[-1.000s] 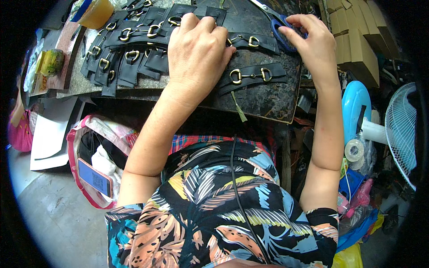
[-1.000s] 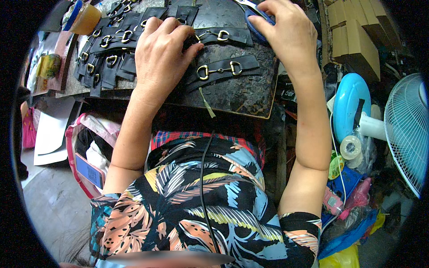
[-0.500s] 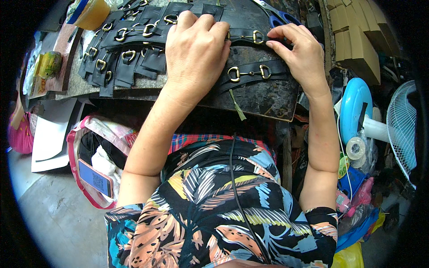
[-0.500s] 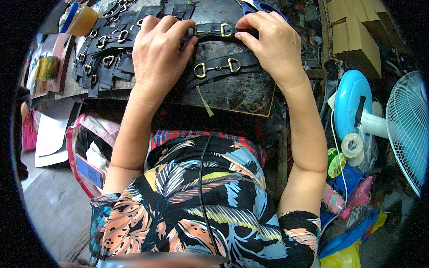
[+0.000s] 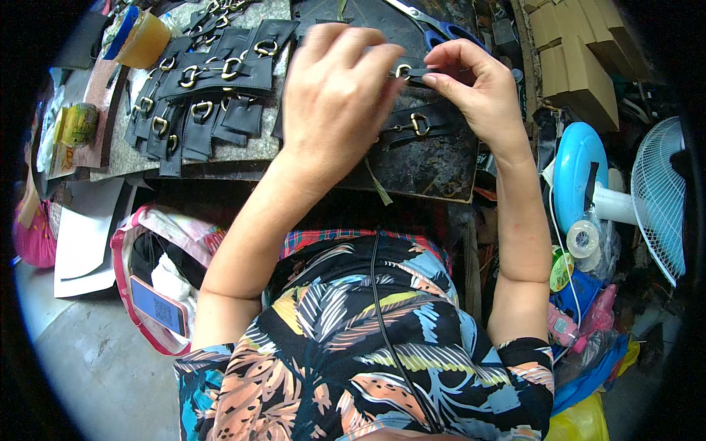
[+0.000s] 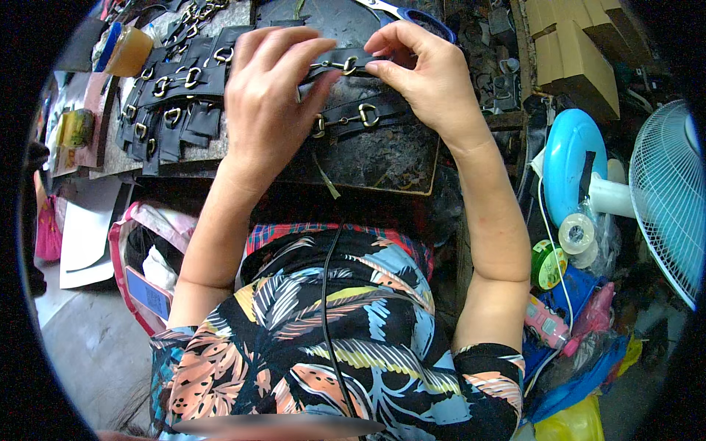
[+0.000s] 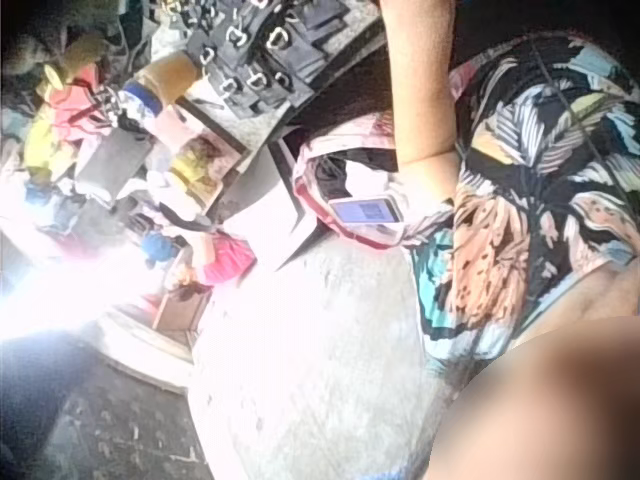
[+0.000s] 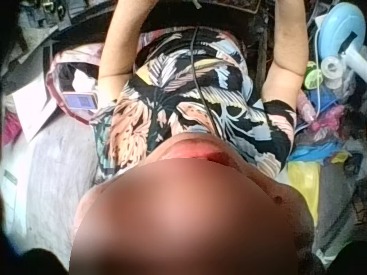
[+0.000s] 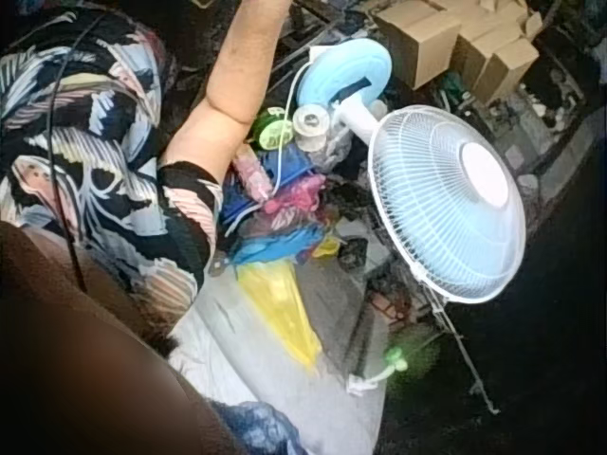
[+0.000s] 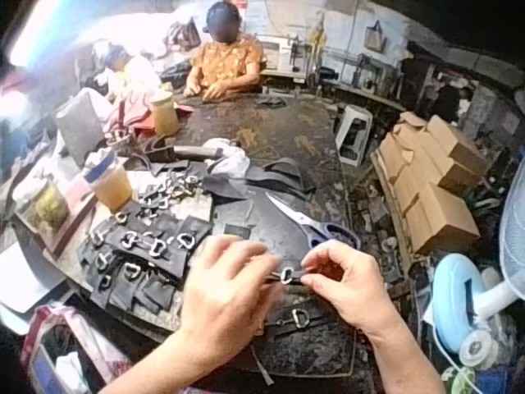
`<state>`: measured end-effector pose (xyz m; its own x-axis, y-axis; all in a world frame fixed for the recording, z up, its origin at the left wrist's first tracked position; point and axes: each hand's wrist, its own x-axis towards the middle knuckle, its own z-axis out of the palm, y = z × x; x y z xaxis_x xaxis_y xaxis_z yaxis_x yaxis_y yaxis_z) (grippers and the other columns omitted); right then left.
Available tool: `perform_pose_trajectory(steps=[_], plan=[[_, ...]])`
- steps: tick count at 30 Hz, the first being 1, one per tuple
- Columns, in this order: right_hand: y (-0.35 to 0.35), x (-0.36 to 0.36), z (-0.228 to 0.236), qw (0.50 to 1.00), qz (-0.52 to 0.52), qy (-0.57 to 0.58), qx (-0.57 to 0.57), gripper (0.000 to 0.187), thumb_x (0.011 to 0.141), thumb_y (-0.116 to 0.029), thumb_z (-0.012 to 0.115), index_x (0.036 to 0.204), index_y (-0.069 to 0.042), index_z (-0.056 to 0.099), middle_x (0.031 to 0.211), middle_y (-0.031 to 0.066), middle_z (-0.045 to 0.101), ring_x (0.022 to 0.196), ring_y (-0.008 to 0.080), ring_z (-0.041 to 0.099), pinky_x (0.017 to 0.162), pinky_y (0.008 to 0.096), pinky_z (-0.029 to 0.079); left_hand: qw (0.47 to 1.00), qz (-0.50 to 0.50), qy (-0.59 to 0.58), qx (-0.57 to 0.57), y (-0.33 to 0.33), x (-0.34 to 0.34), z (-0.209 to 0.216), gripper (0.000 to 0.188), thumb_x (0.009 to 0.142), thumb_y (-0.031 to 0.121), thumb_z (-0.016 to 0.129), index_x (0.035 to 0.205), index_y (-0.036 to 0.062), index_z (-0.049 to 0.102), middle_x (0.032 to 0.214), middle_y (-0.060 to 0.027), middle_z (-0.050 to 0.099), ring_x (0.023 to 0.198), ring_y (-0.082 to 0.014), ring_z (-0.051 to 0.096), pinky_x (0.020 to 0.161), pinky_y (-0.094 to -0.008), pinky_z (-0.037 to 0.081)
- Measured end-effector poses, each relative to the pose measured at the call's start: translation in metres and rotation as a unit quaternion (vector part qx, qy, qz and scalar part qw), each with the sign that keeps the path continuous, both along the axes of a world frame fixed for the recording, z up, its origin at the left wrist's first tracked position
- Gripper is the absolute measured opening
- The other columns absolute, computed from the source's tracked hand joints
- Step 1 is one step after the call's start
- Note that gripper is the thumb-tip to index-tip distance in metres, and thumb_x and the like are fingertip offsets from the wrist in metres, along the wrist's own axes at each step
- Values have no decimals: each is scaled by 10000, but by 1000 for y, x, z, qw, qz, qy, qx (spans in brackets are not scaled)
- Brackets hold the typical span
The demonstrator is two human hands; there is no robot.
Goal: The person repeatedly cuts short black straps with scissors, threads brass D-rings and clasps onto them, and arranges the finished keychains on a cluttered workbench. The person handles straps, metal hardware, and scissors throughout.
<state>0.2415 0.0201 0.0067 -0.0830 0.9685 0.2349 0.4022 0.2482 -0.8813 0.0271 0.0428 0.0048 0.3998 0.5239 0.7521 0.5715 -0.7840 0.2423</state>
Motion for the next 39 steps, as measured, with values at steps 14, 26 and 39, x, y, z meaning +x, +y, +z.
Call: perform_pose_trajectory(steps=[14, 26, 39], plan=[[-7, -2, 7, 982, 21, 176, -61, 343, 881, 0, 757, 1206, -26, 652, 1017, 52, 711, 940, 108, 671, 830, 255, 554, 859, -195, -200, -429, 14, 14, -17, 195, 920, -18, 698, 1099, 5, 625, 1006, -25, 686, 966, -96, 657, 884, -244, 524], [-11, -1, 8, 980, 16, 138, -142, 165, 951, -136, 724, 1050, -5, 737, 907, 62, 747, 791, 91, 669, 703, 231, 520, 879, -189, -132, -418, 16, 10, -16, 61, 902, 20, 627, 909, -11, 680, 937, -18, 680, 915, -78, 617, 828, -237, 486], [-12, -6, 1, 988, 14, 137, -68, 164, 966, -164, 727, 1018, -13, 763, 861, 4, 740, 768, 45, 653, 673, 204, 517, 884, -191, -151, -399, 14, 11, -13, 136, 948, 106, 655, 943, -27, 682, 871, -11, 664, 830, -79, 587, 769, -242, 468]])
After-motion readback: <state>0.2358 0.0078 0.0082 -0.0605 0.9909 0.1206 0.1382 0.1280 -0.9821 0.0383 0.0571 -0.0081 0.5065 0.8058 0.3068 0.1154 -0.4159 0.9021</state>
